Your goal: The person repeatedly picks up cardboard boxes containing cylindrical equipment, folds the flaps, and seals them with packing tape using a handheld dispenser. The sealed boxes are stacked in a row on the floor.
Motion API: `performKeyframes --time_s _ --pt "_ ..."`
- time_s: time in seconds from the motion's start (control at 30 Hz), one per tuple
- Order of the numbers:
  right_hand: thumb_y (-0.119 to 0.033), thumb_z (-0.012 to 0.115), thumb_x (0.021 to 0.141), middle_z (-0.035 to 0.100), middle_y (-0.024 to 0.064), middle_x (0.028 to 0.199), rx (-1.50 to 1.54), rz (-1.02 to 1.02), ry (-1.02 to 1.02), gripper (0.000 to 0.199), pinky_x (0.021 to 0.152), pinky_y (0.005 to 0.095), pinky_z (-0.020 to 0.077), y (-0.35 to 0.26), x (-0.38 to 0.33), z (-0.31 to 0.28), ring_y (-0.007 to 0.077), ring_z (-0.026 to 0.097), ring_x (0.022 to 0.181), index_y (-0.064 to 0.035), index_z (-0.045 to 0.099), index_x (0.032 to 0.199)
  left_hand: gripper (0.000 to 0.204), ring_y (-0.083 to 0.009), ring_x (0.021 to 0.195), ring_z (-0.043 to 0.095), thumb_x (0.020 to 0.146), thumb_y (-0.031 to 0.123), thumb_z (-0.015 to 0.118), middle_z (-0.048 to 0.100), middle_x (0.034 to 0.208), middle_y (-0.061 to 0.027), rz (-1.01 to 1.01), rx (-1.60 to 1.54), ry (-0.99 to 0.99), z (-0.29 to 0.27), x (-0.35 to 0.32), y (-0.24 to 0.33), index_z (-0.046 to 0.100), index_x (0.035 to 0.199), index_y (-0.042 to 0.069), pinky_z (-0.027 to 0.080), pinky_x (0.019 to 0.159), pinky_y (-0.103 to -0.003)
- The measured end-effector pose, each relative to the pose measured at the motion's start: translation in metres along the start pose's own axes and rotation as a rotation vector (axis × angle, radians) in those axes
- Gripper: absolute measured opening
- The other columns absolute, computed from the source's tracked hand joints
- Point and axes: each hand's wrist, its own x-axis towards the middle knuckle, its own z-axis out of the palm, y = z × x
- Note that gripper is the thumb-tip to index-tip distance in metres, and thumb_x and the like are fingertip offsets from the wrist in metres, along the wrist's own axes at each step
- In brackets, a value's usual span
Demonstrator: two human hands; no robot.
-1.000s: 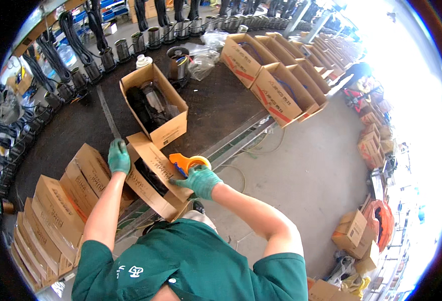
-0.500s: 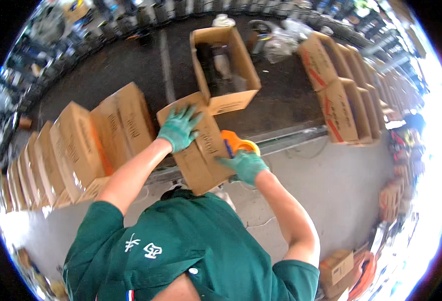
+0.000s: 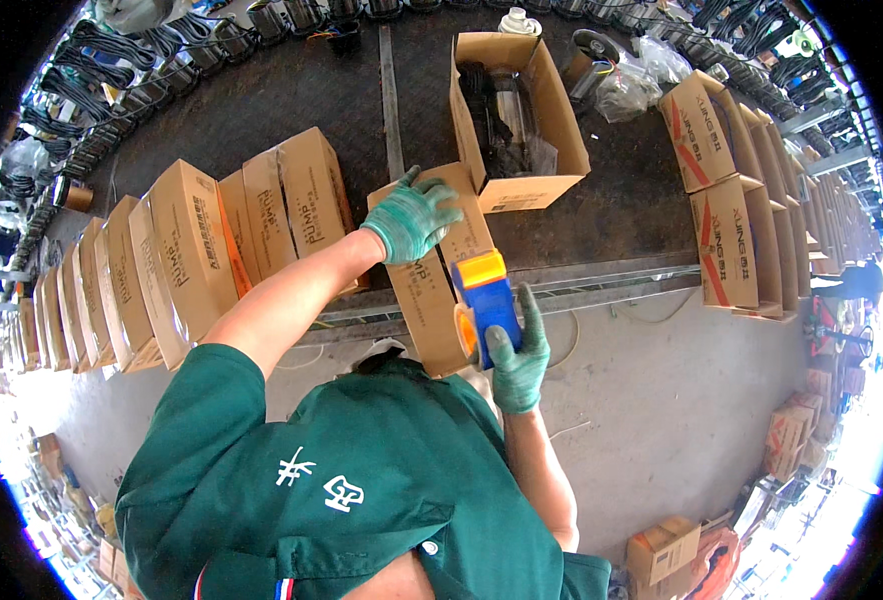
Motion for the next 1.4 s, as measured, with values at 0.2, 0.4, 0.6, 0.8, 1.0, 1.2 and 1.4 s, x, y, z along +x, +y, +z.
performKeyframes --time_s 0.2,0.4,0.6,0.8,1.0,1.2,1.4 --pt "-0.039 0.085 0.09 0.072 0.0108 0.116 -0.12 0.051 -0.052 0.082 0.065 0.0262 0.058 0.035 -0.011 0.0 0.0133 0.069 0.084 0.0005 0.05 0.153 0.03 -0.0335 0.138 0.053 0.105 0.025 0.054 0.063 0.14 -0.0093 0.016 -0.158 0.16 0.009 -0.001 -0.013 0.071 0.128 0.016 0.021 0.129 -0.058" --pt "-0.053 0.083 0.088 0.071 0.0116 0.116 -0.137 0.111 -0.101 0.088 0.066 0.0287 0.0614 0.029 -0.016 -0.004 0.0161 0.071 0.09 0.0035 0.052 0.148 0.03 -0.0254 0.099 0.072 0.11 0.032 0.055 0.073 0.105 -0.0104 -0.242 -0.789 0.326 0.009 -0.034 0.026 0.068 0.117 0.006 0.062 0.081 -0.039" --pt "-0.051 0.083 0.089 0.071 0.0117 0.117 -0.153 0.127 -0.094 0.086 0.067 0.0287 0.0614 0.033 -0.017 -0.006 0.0165 0.071 0.091 0.0034 0.052 0.148 0.048 -0.0104 0.089 0.068 0.107 0.052 0.057 0.073 0.103 -0.0019 -0.485 -1.655 -0.351 0.009 -0.055 0.073 0.074 0.123 0.009 0.057 0.071 -0.026" --pt "-0.042 0.083 0.091 0.072 0.0107 0.116 -0.208 0.112 -0.12 0.082 0.068 0.0266 0.0595 0.021 -0.01 0.002 0.0137 0.068 0.088 0.0021 0.049 0.152 0.035 -0.0134 0.086 0.067 0.11 0.038 0.058 0.072 0.099 -0.0021 -0.49 -1.719 -0.073 0.033 -0.037 0.068 0.073 0.119 0.008 0.057 0.076 -0.03" --pt "-0.024 0.081 0.093 0.073 0.0073 0.105 -0.196 0.233 -0.101 0.076 0.056 0.0252 0.0553 0.0 -0.002 0.015 0.0084 0.064 0.071 -0.0009 0.046 0.156 0.036 -0.017 0.088 0.057 0.111 0.037 0.057 0.066 0.091 -0.0059 -0.571 -1.021 0.181 -0.038 0.03 -0.11 0.068 0.105 0.004 0.05 0.084 -0.036" --pt "-0.026 0.08 0.093 0.073 0.0078 0.103 -0.264 0.235 -0.052 0.073 0.055 0.0257 0.0553 0.004 0.007 0.018 0.0082 0.064 0.068 -0.0007 0.049 0.155 0.057 -0.0264 0.12 0.064 0.109 0.038 0.059 0.067 0.138 -0.0167 -0.643 -1.114 -0.111 0.014 0.046 -0.146 0.055 0.147 -0.004 0.048 0.107 -0.038" --pt "-0.029 0.079 0.094 0.074 0.0077 0.102 -0.302 0.25 -0.054 0.069 0.056 0.0251 0.0559 0.003 0.009 0.024 0.0087 0.065 0.07 -0.0004 0.052 0.151 0.049 -0.0353 0.137 0.057 0.107 0.032 0.057 0.06 0.152 -0.0176 -0.526 -0.687 -0.224 0.037 0.046 -0.139 0.059 0.149 0.008 0.045 0.115 -0.041"
